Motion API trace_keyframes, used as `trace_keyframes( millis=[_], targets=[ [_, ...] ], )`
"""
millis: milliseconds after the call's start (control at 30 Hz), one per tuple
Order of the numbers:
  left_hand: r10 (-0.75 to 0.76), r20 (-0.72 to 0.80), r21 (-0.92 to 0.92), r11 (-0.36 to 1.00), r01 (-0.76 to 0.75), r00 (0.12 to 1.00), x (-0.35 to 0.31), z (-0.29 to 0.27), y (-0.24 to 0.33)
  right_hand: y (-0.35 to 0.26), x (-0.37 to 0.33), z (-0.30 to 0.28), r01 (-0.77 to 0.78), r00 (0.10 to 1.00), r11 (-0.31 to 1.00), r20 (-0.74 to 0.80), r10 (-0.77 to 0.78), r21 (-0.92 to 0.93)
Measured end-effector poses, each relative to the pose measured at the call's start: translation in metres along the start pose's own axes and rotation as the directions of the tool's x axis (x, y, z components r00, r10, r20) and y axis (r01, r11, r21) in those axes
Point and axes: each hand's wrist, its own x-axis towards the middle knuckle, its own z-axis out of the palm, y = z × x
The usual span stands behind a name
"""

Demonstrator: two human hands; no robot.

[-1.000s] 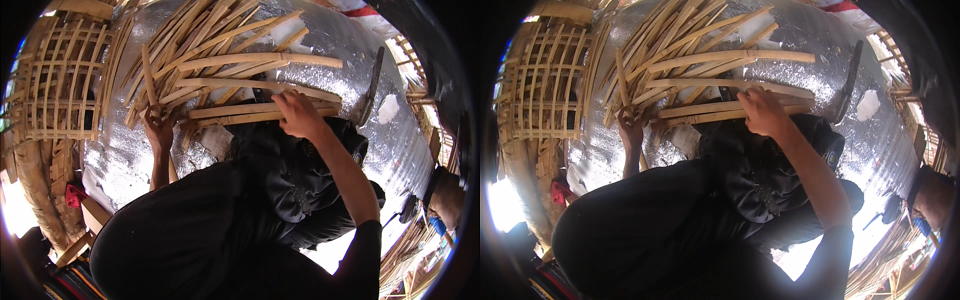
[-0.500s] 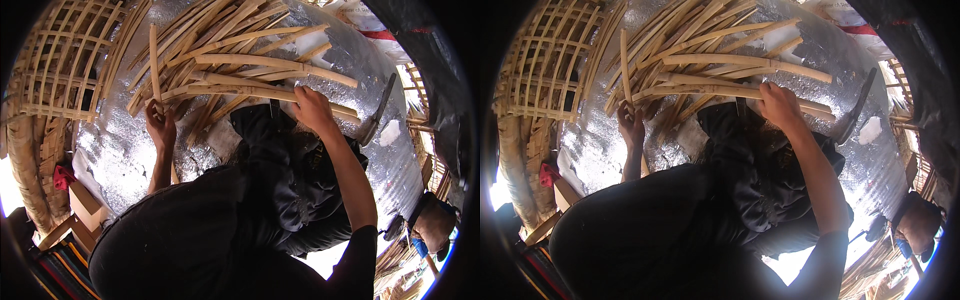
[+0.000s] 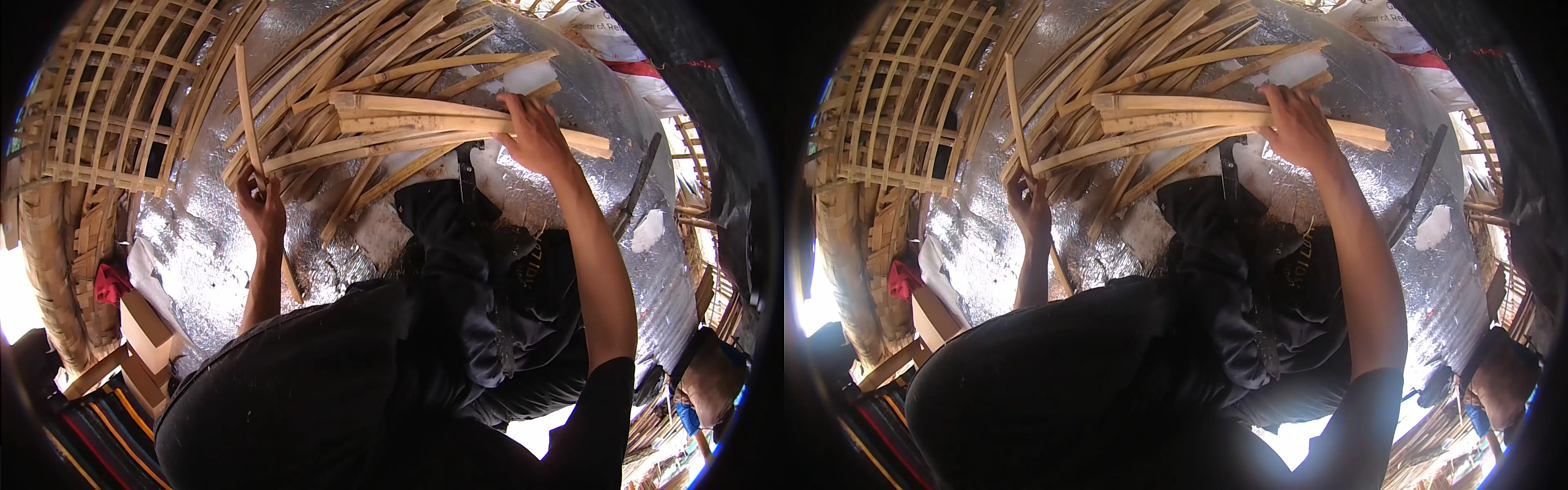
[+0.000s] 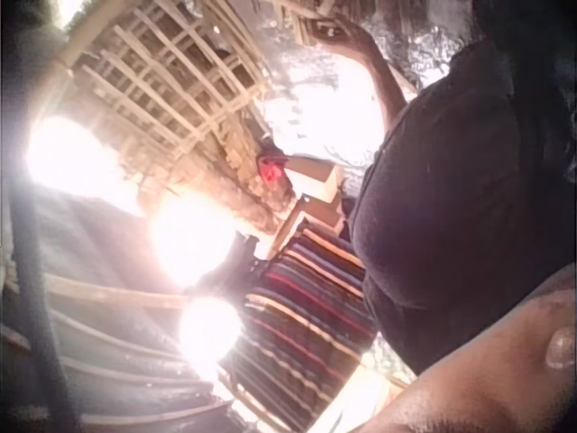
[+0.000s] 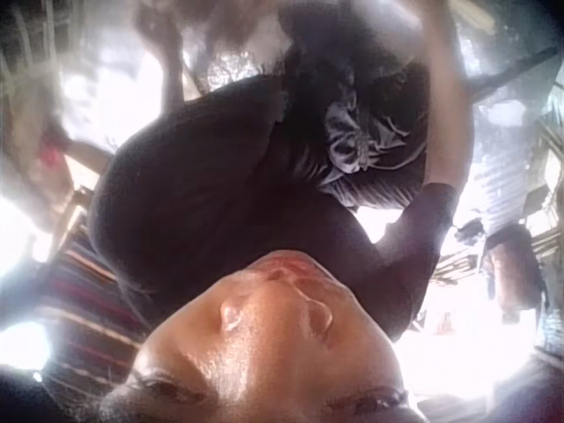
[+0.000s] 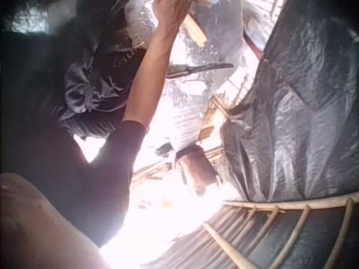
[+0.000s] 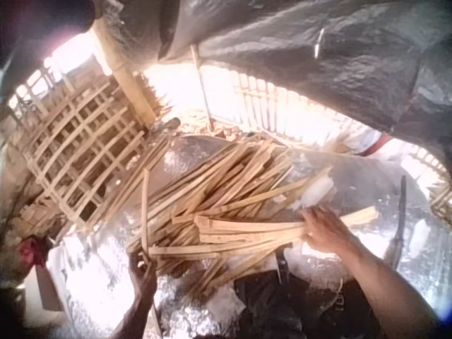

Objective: The person sorts through thin bamboo slats on a reflective surface, picking them up, arranging them into bundles, and using a small knife to trim or scrape some of the slats.

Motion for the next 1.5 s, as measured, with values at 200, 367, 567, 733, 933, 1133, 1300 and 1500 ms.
trace_keyframes(
  millis=[200,367,567,733,933,1133,1300,1500],
  targets=[
    [-0.049,0.069,-0.015,0.999,0.05,0.996,-0.012,0.001,0.012,0.004,-0.004,0.002,0.077,0.997,0.992,0.018,-0.075,-0.103],
    [-0.052,0.181,-0.108,0.991,0.072,0.982,-0.028,0.004,0.032,0.004,-0.029,-0.027,-0.017,0.999,0.999,-0.044,0.015,-0.048],
    [-0.042,0.52,-0.01,0.998,0.055,0.853,-0.083,0.029,0.055,0.031,-0.096,-0.076,-0.468,0.875,0.884,-0.13,0.467,0.029],
    [0.379,0.681,-0.034,0.871,-0.489,0.627,-0.111,0.066,0.058,0.056,-0.174,-0.1,-0.713,0.678,0.679,-0.072,0.731,0.175],
    [0.431,0.598,0.395,0.575,-0.717,0.676,-0.071,0.06,0.022,-0.001,-0.213,-0.13,-0.744,0.356,0.004,0.39,0.849,0.668],
    [0.224,0.64,0.268,0.832,-0.486,0.735,-0.049,0.046,0.05,-0.032,-0.231,-0.114,-0.551,0.367,-0.261,0.511,0.777,0.792],
    [-0.011,0.715,0.233,0.946,-0.224,0.699,-0.044,0.01,0.03,-0.04,-0.23,-0.107,-0.463,0.387,-0.349,0.54,0.748,0.815],
    [-0.516,0.8,0.195,0.707,0.68,0.306,-0.044,-0.028,0.102,-0.051,-0.224,-0.109,-0.436,0.404,-0.359,0.536,0.741,0.825]
  ],
)
